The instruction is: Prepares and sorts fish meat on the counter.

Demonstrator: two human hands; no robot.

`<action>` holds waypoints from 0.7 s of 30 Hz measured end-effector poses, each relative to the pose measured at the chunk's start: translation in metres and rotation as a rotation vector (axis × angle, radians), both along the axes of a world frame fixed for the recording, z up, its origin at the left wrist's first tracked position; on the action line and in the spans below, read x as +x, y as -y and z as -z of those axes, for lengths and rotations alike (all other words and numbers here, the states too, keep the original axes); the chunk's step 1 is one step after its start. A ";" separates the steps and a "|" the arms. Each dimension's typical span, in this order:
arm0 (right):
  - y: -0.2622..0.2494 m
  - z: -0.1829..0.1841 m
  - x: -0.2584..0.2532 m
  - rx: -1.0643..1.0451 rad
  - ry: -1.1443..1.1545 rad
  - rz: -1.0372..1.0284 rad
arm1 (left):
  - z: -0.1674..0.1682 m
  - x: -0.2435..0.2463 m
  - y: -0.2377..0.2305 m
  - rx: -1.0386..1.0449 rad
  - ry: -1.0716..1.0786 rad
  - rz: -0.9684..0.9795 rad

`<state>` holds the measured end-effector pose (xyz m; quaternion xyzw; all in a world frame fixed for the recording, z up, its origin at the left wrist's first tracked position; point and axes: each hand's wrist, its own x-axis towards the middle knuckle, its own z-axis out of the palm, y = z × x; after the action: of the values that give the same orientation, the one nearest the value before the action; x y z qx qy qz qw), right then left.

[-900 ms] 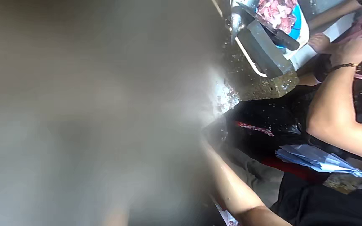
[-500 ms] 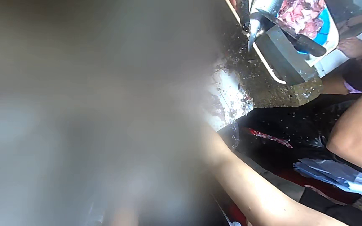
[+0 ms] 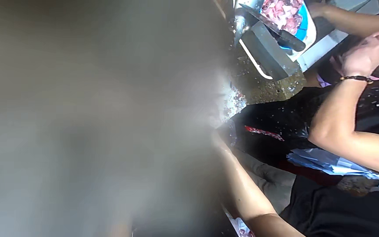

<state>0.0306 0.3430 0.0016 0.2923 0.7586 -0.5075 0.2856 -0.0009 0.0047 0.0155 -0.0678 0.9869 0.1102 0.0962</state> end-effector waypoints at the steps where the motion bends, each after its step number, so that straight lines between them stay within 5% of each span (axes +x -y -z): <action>1: -0.004 0.001 0.006 0.000 0.045 -0.012 | -0.003 -0.001 -0.003 0.004 -0.002 0.002; 9: 0.086 -0.012 -0.050 0.110 -0.159 -0.367 | 0.010 -0.001 0.002 -0.056 -0.051 -0.006; 11: 0.119 -0.070 -0.069 0.059 -0.277 -0.390 | 0.009 -0.002 0.003 -0.049 -0.073 0.006; 12: 0.145 -0.149 -0.090 0.071 0.037 -0.374 | 0.006 -0.001 0.003 -0.045 -0.081 0.021; 14: 0.184 -0.227 -0.104 0.188 0.127 -0.215 | 0.008 0.000 0.003 -0.057 -0.088 0.031; 21: 0.200 -0.238 -0.109 0.182 -0.075 -0.227 | 0.014 0.001 0.004 -0.058 -0.079 0.015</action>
<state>-0.0784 0.1431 0.2401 0.2102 0.8397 -0.4118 0.2849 -0.0002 0.0012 0.0013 -0.0586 0.9932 0.0836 0.0562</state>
